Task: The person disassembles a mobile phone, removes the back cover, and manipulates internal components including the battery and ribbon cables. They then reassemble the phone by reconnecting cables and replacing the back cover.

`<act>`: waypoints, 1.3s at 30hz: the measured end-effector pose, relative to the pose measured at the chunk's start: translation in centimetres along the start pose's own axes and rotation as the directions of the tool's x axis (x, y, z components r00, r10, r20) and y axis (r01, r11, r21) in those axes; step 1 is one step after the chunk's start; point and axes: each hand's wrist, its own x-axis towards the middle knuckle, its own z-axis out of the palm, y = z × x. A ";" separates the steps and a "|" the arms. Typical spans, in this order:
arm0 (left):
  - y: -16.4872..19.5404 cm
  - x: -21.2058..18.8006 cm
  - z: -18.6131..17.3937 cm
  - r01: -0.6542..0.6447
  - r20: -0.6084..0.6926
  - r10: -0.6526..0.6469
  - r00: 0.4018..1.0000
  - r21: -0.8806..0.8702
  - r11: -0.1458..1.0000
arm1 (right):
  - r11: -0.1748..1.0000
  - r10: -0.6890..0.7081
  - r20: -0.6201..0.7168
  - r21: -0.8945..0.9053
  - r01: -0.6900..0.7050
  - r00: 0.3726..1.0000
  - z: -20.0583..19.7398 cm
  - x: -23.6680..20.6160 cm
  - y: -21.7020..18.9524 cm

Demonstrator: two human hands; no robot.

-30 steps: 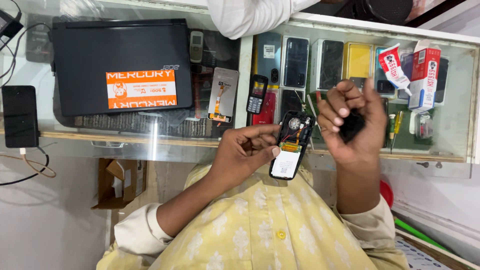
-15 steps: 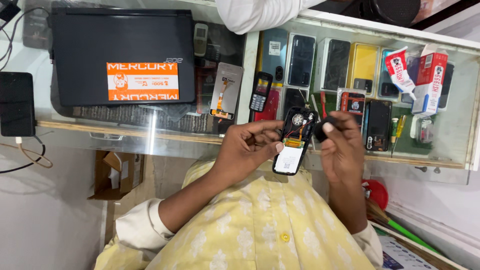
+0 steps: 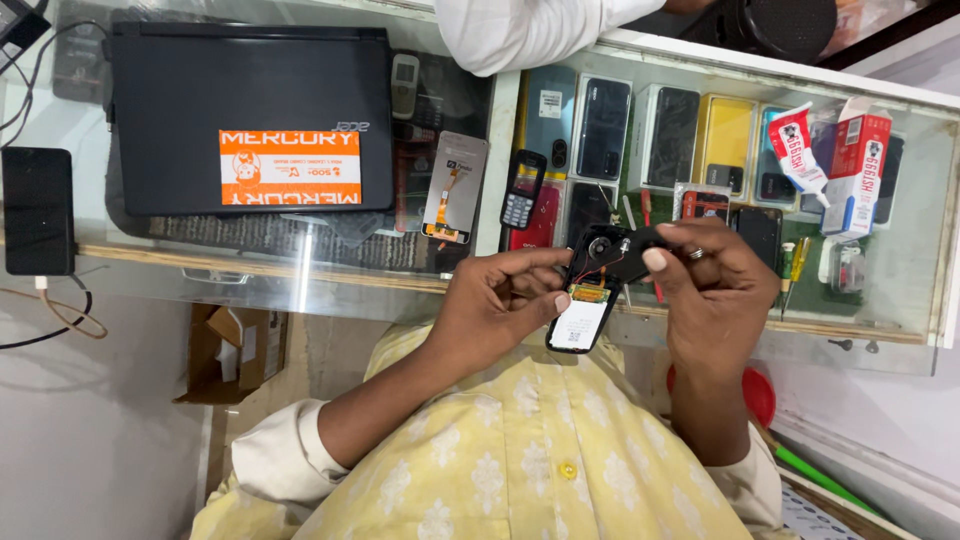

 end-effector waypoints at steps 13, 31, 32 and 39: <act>0.3 -0.3 0.3 -0.026 0.029 0.025 0.999 0.035 0.999 | 0.994 -0.036 0.136 -0.096 0.050 0.990 -0.4 0.4 -0.6; 0.6 -0.5 0.5 -0.021 0.036 0.021 0.999 0.019 1.000 | 0.998 -0.039 0.141 -0.036 0.044 0.989 -0.1 0.3 -0.9; 0.6 -0.5 0.5 -0.018 0.035 0.017 0.999 0.018 1.000 | 0.999 -0.040 0.143 -0.029 0.045 0.989 -0.1 0.3 -0.9; 0.8 -0.5 0.3 -0.010 0.050 0.010 0.999 0.006 1.000 | 1.000 -0.025 0.150 -0.004 0.026 0.988 0.0 0.2 -1.2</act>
